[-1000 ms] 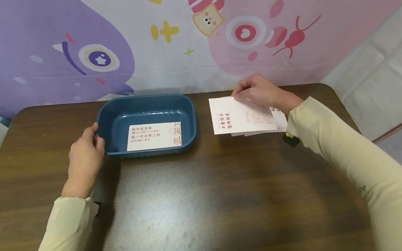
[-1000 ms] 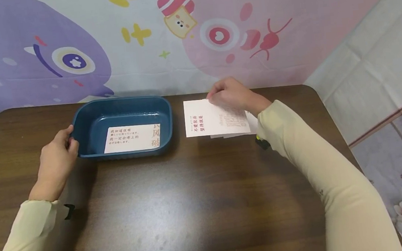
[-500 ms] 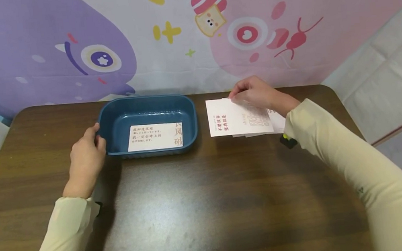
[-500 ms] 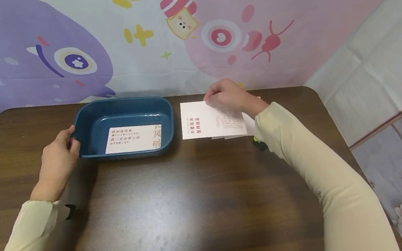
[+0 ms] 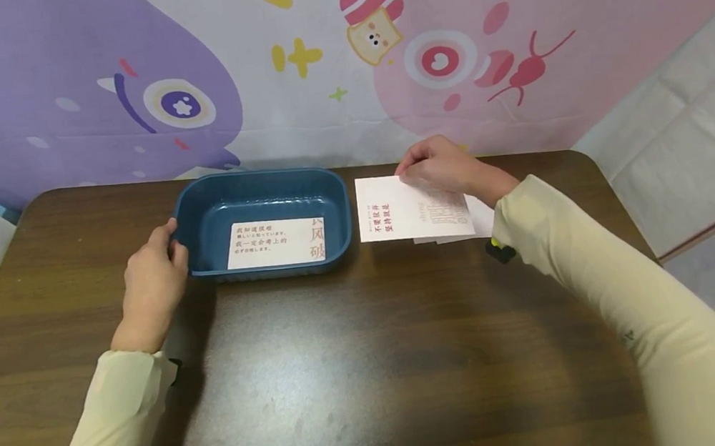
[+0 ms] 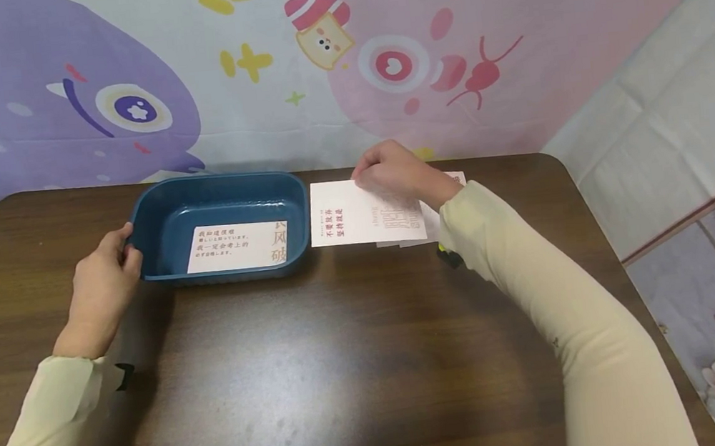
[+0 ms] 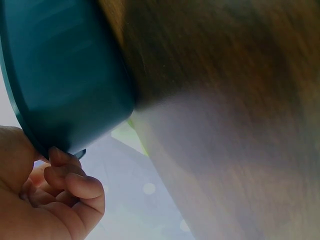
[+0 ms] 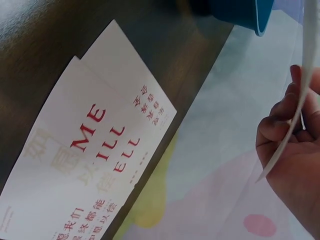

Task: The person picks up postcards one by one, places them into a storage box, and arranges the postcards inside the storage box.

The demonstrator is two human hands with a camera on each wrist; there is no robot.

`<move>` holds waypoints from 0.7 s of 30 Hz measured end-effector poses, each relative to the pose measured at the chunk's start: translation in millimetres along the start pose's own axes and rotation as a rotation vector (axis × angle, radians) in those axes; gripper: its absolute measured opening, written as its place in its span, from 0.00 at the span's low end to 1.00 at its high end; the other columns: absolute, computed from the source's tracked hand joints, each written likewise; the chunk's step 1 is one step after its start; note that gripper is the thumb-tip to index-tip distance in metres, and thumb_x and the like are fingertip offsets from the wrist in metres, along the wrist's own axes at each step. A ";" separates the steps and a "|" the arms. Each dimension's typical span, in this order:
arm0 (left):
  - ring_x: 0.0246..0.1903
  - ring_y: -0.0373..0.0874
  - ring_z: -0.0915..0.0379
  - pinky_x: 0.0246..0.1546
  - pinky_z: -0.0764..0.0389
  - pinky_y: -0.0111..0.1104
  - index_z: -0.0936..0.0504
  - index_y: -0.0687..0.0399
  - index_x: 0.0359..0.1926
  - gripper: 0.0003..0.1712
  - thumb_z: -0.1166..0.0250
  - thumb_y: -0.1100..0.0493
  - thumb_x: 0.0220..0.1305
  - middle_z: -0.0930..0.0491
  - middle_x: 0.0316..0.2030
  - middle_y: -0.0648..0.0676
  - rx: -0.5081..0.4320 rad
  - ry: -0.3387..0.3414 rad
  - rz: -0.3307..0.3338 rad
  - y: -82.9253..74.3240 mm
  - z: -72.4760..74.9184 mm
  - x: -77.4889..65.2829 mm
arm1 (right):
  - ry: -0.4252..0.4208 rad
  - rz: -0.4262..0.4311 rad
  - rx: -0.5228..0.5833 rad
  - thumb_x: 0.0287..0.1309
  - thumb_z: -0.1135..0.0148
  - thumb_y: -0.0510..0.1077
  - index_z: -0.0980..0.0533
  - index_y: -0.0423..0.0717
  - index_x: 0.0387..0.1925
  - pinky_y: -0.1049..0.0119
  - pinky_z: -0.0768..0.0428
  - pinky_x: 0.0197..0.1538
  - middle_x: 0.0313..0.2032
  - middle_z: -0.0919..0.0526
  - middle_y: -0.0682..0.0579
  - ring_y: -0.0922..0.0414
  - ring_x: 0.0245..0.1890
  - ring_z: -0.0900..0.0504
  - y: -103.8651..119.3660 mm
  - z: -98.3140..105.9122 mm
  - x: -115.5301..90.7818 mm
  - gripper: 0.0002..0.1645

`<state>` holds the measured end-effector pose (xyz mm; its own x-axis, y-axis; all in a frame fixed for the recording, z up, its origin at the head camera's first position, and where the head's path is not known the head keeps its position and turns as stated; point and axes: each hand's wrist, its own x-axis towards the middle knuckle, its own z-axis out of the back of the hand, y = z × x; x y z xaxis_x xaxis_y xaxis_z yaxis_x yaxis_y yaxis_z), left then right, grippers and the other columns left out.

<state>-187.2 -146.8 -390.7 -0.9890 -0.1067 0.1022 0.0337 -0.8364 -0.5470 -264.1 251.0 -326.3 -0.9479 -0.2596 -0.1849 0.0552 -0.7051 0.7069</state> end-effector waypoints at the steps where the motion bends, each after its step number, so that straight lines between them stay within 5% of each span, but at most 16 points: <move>1: 0.32 0.63 0.33 0.31 0.32 0.52 0.35 0.73 0.65 0.28 0.56 0.65 0.67 0.23 0.44 0.76 -0.002 0.002 0.001 0.2 0.0 -0.1 | -0.002 0.000 0.000 0.60 0.46 0.40 0.18 0.33 0.42 0.62 0.30 0.43 0.43 0.17 0.38 0.52 0.38 0.27 0.8 -1.0 0.7 0.16; 12: 0.29 0.61 0.34 0.29 0.33 0.50 0.33 0.73 0.65 0.28 0.56 0.65 0.66 0.24 0.37 0.73 -0.004 -0.004 -0.007 2.0 -0.6 0.5 | 0.025 -0.012 -0.001 0.60 0.46 0.40 0.18 0.33 0.42 0.54 0.30 0.55 0.46 0.18 0.37 0.50 0.45 0.28 10.3 -9.0 9.3 0.16; 21: 0.29 0.61 0.34 0.29 0.33 0.49 0.33 0.73 0.65 0.28 0.56 0.65 0.66 0.24 0.37 0.72 -0.006 0.003 -0.013 3.2 -0.6 1.6 | 0.039 0.005 0.033 0.58 0.45 0.39 0.18 0.31 0.40 0.53 0.28 0.54 0.47 0.17 0.36 0.49 0.45 0.26 16.8 -17.0 14.7 0.16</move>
<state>-188.7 -149.3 -392.8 -0.9898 -0.0942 0.1067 0.0201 -0.8346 -0.5506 -271.8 224.1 -328.8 -0.9347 -0.2891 -0.2069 0.0493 -0.6815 0.7301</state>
